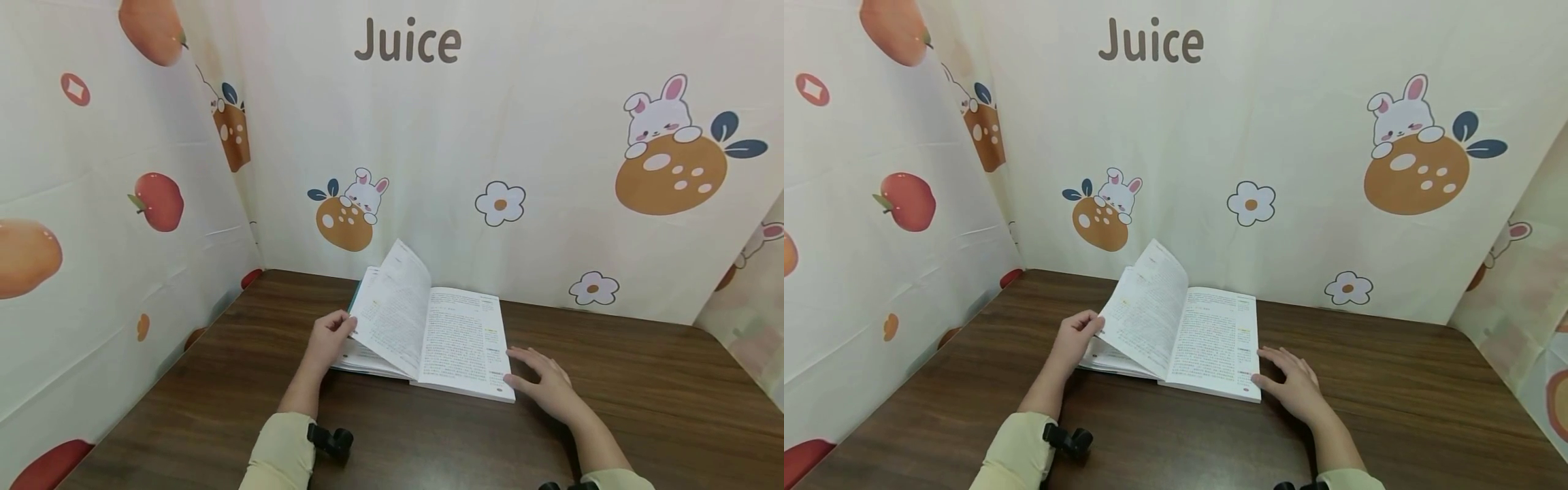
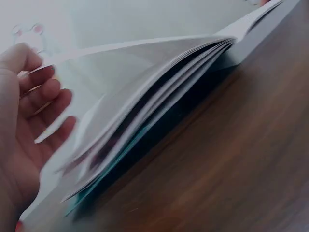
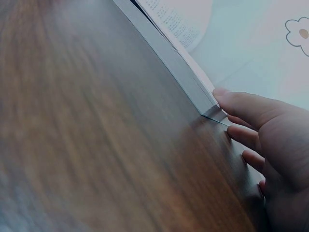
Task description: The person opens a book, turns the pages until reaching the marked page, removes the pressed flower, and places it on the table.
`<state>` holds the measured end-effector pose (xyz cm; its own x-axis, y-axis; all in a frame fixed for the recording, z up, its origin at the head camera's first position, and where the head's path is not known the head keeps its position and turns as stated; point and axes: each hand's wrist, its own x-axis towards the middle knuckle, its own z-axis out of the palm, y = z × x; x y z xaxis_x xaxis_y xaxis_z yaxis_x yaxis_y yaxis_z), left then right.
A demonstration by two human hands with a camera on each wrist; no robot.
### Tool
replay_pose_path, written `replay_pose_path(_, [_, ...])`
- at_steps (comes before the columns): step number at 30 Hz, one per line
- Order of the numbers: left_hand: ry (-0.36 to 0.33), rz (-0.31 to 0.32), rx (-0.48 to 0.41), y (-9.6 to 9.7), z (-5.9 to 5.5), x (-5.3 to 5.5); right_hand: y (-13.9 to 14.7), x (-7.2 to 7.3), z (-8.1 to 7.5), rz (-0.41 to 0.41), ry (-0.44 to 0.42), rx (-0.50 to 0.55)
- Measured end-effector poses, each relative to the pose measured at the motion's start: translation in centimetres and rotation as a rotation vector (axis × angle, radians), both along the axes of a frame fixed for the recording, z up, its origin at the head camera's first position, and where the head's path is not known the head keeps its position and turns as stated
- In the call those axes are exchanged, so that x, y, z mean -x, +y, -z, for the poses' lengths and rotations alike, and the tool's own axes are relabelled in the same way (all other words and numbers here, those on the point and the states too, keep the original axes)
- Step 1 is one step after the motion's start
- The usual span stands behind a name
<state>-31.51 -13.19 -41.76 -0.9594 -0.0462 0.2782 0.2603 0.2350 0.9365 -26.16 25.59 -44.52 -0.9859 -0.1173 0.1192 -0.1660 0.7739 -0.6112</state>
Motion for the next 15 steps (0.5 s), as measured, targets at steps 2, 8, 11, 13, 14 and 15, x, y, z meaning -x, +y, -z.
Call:
replay_pose_path(2, [-0.042,0.042,0.031,-0.9,-0.1,-0.1,0.0,0.0,0.0,-0.001,0.001,0.001])
replay_pose_path(8, [-0.132,0.141,0.192,-3.0,-0.1,-0.2,0.0,0.0,0.0,0.002,-0.003,0.005])
replay_pose_path(11, [-0.159,0.146,0.269,-3.5,0.2,-0.1,0.0,0.1,0.0,0.004,-0.008,0.004])
replay_pose_path(13, [-0.179,0.141,0.312,-3.6,0.5,0.0,0.0,0.1,0.1,0.005,-0.010,0.003])
replay_pose_path(14, [-0.188,0.135,0.334,-3.6,0.6,0.0,0.1,0.1,0.1,0.006,-0.011,0.002])
replay_pose_path(15, [-0.197,0.127,0.358,-3.6,0.7,0.1,0.1,0.1,0.1,0.006,-0.012,0.000])
